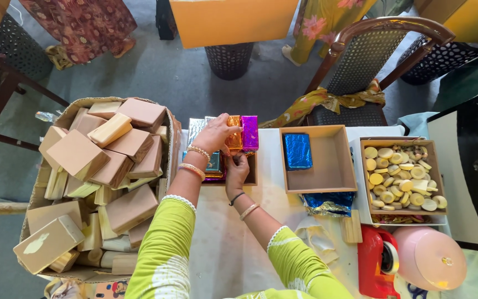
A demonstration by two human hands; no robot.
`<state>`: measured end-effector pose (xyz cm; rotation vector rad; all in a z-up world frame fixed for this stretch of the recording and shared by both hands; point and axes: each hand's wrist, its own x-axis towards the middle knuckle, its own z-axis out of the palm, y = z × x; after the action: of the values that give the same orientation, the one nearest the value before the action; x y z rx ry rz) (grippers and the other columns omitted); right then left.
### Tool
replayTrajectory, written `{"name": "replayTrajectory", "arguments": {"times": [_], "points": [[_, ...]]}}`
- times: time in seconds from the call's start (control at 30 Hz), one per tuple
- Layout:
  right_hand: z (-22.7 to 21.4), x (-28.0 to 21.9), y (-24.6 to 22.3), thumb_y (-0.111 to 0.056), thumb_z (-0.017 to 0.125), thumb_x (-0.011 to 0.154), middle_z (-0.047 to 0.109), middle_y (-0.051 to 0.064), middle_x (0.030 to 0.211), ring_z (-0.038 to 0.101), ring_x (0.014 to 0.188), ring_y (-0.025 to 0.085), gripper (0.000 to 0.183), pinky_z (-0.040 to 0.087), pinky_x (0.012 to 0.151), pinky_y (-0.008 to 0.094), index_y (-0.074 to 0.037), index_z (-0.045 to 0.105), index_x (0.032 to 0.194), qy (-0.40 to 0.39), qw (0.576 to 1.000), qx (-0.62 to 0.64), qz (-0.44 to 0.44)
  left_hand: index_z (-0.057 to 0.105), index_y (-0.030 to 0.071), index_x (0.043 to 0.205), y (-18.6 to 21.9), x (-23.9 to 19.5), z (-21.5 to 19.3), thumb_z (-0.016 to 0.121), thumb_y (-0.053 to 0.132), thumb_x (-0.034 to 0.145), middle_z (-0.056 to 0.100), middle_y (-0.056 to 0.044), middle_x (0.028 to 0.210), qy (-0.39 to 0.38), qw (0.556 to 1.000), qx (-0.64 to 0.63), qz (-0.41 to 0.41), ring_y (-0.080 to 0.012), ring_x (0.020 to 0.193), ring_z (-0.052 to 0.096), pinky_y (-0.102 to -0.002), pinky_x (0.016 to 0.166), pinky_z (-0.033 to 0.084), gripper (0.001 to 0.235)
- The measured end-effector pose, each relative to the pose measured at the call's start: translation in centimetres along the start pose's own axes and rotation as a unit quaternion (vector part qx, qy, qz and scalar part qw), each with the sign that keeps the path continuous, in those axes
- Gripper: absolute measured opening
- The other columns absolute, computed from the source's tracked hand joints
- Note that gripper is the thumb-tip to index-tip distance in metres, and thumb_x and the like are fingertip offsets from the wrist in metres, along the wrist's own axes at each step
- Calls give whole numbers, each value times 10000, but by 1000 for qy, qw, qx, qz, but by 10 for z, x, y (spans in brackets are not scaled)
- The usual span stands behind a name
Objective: The person wraps rectangular soap bars with metallic foil sheets. They pick a soap bar, place it on a foil sheet, fold the foil around the bar, and tuck the edges to form a neat package. Finished wrapped bars are stacked in a small wooden box on the table.
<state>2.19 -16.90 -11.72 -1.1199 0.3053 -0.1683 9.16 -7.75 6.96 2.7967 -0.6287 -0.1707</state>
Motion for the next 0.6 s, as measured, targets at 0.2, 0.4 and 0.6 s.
{"name": "replayTrajectory", "arguments": {"times": [0.2, 0.4, 0.6], "points": [[2, 3, -19, -41, 759, 878, 602, -24, 828, 542, 739, 56, 281, 497, 654, 232, -92, 499, 972, 31, 995, -94, -19, 672, 250, 1315, -1, -1, 0, 983, 180, 466, 530, -110, 1127, -6, 1000, -3, 0, -303, 1124, 587, -392, 1007, 485, 908], [-13, 13, -1, -54, 793, 887, 586, -23, 812, 543, 745, 58, 260, 501, 721, 240, -61, 547, 973, 30, 977, -182, -106, 678, 258, 1303, -2, -3, 0, 983, 149, 445, 528, -108, 1143, 6, 1000, -23, 3, -301, 1134, 584, -388, 1009, 484, 917], [-30, 7, -43, -47, 798, 841, 520, -33, 798, 491, 715, 72, 302, 467, 672, 231, -65, 525, 969, -40, 962, -243, -119, 671, 268, 1327, -5, -3, 5, 966, 97, 479, 528, -102, 1147, -6, 1000, -29, 4, -302, 1140, 582, -385, 1015, 490, 914]]}}
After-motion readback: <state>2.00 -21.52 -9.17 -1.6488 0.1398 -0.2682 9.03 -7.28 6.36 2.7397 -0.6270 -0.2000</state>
